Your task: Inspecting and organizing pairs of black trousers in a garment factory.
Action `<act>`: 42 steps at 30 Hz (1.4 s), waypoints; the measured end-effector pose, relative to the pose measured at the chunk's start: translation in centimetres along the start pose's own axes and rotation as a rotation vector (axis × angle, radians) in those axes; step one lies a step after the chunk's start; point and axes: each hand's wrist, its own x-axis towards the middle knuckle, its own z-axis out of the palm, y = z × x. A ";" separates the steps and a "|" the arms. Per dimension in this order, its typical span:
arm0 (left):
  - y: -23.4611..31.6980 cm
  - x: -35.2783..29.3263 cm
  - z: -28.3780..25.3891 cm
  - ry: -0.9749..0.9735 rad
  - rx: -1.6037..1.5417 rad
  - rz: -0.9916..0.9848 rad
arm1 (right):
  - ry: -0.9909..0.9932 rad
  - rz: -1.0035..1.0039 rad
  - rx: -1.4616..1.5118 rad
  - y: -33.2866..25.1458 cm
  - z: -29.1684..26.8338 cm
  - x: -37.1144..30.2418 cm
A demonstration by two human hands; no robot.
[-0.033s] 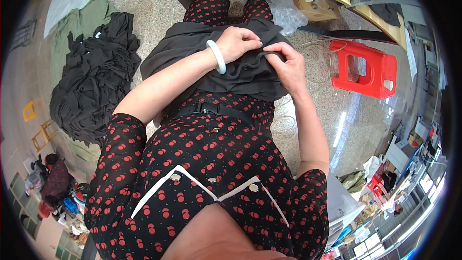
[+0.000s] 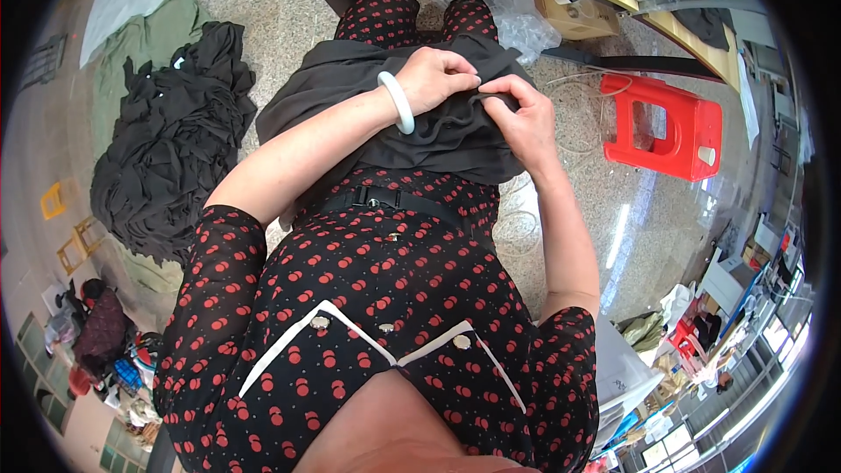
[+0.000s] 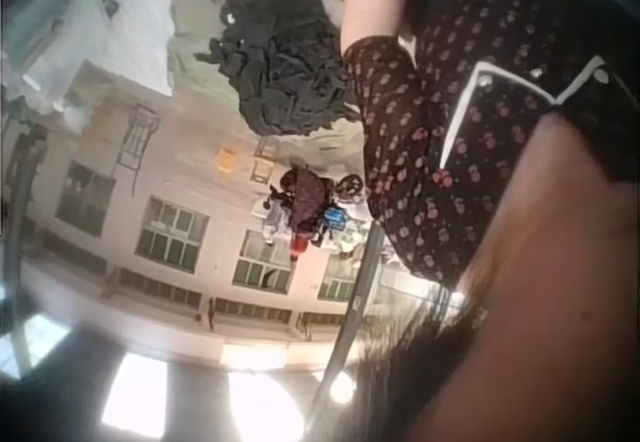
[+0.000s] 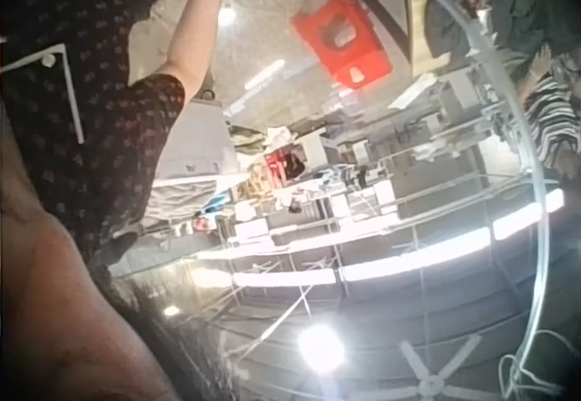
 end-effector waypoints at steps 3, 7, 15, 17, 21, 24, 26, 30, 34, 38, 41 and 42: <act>0.0 0.3 0.1 -0.012 0.010 0.025 | 0.060 -0.126 -0.303 0.0 0.3 0.6; -0.3 0.5 0.4 -0.041 0.071 0.017 | 0.045 -0.183 -0.358 -0.4 0.6 0.5; -0.7 1.0 0.1 -0.092 0.156 0.015 | 0.075 -0.147 -0.405 -0.3 0.6 0.2; -0.6 1.0 0.0 -0.092 0.147 0.003 | 0.080 -0.216 -0.463 -0.3 0.6 0.1; -0.4 0.7 0.5 -0.014 0.254 0.020 | 0.048 -0.331 -0.614 0.1 0.5 -0.1; -0.4 0.0 1.1 0.072 0.370 0.124 | 0.034 -0.343 -0.644 0.2 0.7 -0.4; -0.1 -0.5 1.4 0.139 0.520 0.231 | 0.042 -0.349 -0.646 0.5 0.8 -0.5; 0.6 -1.4 1.5 0.121 0.591 0.308 | 0.038 -0.389 -0.696 0.6 0.8 -0.5; -1.1 -0.1 0.6 0.007 0.280 0.098 | 0.018 -0.395 -0.684 1.0 0.9 -0.6; -2.6 0.7 1.2 0.022 0.251 0.059 | 0.011 -0.433 -0.723 1.6 1.0 -0.6; -2.9 1.3 1.3 -0.048 0.156 -0.094 | 0.013 -0.463 -0.766 2.1 1.2 -0.5; -3.2 1.4 1.4 -0.046 0.156 -0.093 | 0.000 -0.470 -0.801 2.3 1.3 -0.4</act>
